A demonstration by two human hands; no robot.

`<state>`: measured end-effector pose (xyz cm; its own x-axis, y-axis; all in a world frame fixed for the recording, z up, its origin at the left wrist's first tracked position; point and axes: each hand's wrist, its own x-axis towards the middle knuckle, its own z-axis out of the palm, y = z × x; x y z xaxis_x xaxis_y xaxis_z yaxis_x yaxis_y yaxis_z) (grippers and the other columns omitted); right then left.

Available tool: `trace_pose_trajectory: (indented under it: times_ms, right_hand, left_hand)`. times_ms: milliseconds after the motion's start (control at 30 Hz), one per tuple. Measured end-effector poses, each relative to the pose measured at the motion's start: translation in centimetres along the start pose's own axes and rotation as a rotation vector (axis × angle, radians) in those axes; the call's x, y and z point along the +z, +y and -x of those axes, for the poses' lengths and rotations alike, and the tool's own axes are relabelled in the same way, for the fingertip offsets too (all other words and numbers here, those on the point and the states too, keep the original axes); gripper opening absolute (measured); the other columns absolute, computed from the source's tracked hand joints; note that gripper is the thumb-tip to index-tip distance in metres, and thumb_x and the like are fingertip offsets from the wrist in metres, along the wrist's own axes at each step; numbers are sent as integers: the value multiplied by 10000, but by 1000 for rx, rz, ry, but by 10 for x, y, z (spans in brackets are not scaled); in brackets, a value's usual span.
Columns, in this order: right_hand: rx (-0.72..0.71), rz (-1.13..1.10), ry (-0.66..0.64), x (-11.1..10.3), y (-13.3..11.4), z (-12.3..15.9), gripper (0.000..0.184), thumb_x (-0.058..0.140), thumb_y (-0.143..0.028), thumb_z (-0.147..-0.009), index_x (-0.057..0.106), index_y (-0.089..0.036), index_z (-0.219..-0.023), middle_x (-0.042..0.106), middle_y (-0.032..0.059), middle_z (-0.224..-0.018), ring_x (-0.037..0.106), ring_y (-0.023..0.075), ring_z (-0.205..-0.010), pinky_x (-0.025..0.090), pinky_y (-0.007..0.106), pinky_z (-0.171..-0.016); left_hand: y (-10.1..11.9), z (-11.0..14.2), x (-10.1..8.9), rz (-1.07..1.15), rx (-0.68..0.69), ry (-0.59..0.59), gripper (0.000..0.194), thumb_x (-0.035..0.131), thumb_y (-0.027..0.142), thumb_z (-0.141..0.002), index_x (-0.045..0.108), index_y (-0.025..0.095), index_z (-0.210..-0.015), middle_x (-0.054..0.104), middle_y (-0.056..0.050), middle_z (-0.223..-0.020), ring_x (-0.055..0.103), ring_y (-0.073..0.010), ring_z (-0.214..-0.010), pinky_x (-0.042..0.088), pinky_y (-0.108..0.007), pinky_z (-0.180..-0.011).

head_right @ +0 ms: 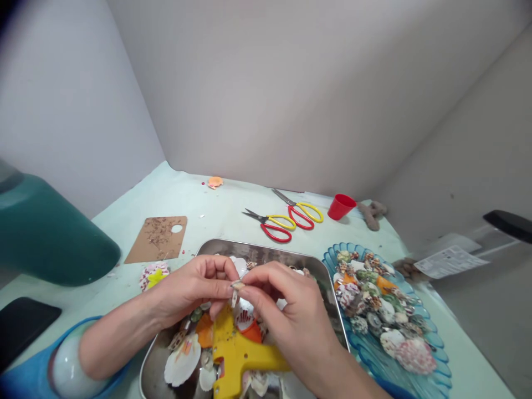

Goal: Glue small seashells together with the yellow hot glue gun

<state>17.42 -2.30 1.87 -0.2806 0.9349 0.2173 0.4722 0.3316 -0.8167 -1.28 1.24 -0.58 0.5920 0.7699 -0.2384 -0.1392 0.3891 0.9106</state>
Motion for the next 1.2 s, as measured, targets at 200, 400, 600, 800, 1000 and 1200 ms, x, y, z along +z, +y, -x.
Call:
trace_pose_trajectory:
  times_ms: [200,400,600,800,1000,1200]
  right_hand:
    - [-65,40,14,1,-3,0,56,616,-218,-842,652,-215,-800,638,-22,-705,571,110,-600,444,224,-584]
    - [-126,63,30,3,0,1,43,626,-180,-830,652,-201,-802,633,-18,-710,570,112,-616,438,226,-582]
    - [-234,49,30,5,3,1,87,609,-124,-833,651,-200,-827,635,-3,-747,583,124,-680,452,240,-621]
    - [-259,63,26,5,1,2,93,596,-116,-841,644,-196,-833,628,7,-741,581,132,-672,452,253,-609]
    - [-308,88,-7,6,2,4,114,568,-84,-857,624,-183,-849,602,11,-747,569,125,-691,450,247,-634]
    - [-343,111,-13,6,1,5,120,548,-76,-869,613,-178,-869,594,18,-774,573,124,-722,458,244,-672]
  left_hand:
    - [-1,0,0,6,-4,3,91,684,182,-724,606,149,-757,557,36,-499,476,-53,-414,320,-170,-469]
    - [0,0,2,-17,-6,30,141,716,208,-694,595,148,-731,572,33,-483,484,-53,-397,336,-156,-443]
    - [0,-1,1,-18,3,36,147,724,201,-680,599,138,-725,586,29,-502,499,-46,-396,344,-139,-426]
    - [2,1,3,-27,11,45,156,730,207,-670,597,134,-706,582,32,-464,493,-45,-386,350,-138,-431]
    - [3,0,4,-33,11,51,177,742,219,-648,596,130,-692,596,23,-491,493,-45,-383,325,-142,-414]
    - [4,0,5,-40,17,58,168,736,217,-654,594,133,-689,586,27,-481,481,-44,-381,316,-145,-415]
